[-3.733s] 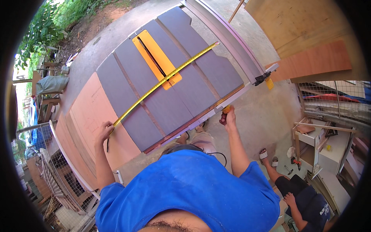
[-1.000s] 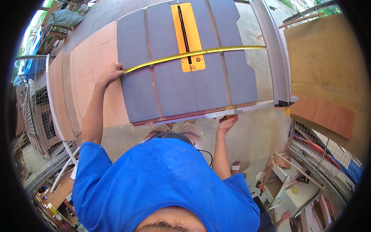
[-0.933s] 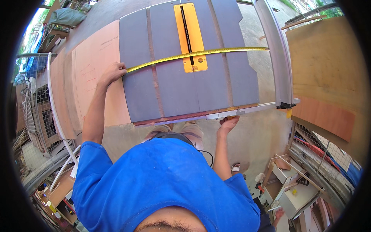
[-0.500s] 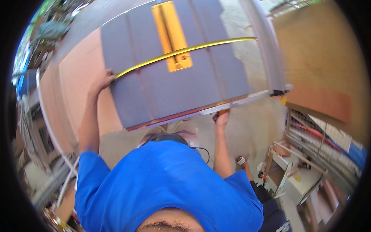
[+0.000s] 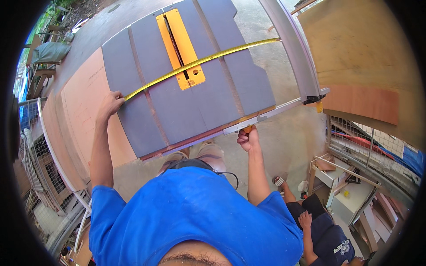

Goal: The person measures and cuts white rectangular boards using a table saw. They use a tape measure to mark dimensions, align the boards on the saw, and push them through the blade to trim edges.

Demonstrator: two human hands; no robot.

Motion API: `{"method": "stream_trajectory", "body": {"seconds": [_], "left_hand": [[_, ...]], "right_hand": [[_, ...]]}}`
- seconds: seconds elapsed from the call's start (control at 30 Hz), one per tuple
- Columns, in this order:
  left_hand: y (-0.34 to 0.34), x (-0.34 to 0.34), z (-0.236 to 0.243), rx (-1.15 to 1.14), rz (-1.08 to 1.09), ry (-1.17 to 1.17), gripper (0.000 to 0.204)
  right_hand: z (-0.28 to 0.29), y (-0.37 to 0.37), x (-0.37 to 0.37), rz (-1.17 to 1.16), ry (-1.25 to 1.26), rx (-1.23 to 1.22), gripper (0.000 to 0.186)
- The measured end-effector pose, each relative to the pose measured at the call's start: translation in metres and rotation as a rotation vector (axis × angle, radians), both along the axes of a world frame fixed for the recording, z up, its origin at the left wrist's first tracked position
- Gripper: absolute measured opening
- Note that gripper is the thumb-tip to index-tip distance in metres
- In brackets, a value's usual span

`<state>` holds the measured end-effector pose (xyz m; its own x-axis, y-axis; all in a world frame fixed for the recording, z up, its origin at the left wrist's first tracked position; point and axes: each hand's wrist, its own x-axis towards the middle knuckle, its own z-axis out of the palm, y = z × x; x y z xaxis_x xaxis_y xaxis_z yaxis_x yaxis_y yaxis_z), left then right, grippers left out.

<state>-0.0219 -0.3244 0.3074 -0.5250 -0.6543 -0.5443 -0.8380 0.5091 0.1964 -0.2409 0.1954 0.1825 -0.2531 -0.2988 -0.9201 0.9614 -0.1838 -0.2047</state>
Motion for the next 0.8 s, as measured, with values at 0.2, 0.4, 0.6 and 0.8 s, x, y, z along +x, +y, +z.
{"method": "stream_trajectory", "body": {"seconds": [0.2,0.4,0.6,0.8], "left_hand": [[-0.004,0.002,-0.005,-0.052,-0.054,0.012,0.03],[0.002,-0.001,-0.002,-0.06,-0.03,-0.007,0.03],[0.001,-0.008,0.0,-0.025,-0.006,-0.039,0.028],[0.001,-0.005,-0.008,-0.035,-0.015,-0.06,0.03]], "right_hand": [[-0.013,-0.021,0.025,-0.034,0.457,0.333,0.038],[-0.011,-0.015,0.018,0.02,0.296,0.264,0.042],[-0.009,-0.005,0.011,0.033,0.149,0.153,0.04],[-0.006,-0.003,0.002,0.075,0.04,0.1,0.04]]}}
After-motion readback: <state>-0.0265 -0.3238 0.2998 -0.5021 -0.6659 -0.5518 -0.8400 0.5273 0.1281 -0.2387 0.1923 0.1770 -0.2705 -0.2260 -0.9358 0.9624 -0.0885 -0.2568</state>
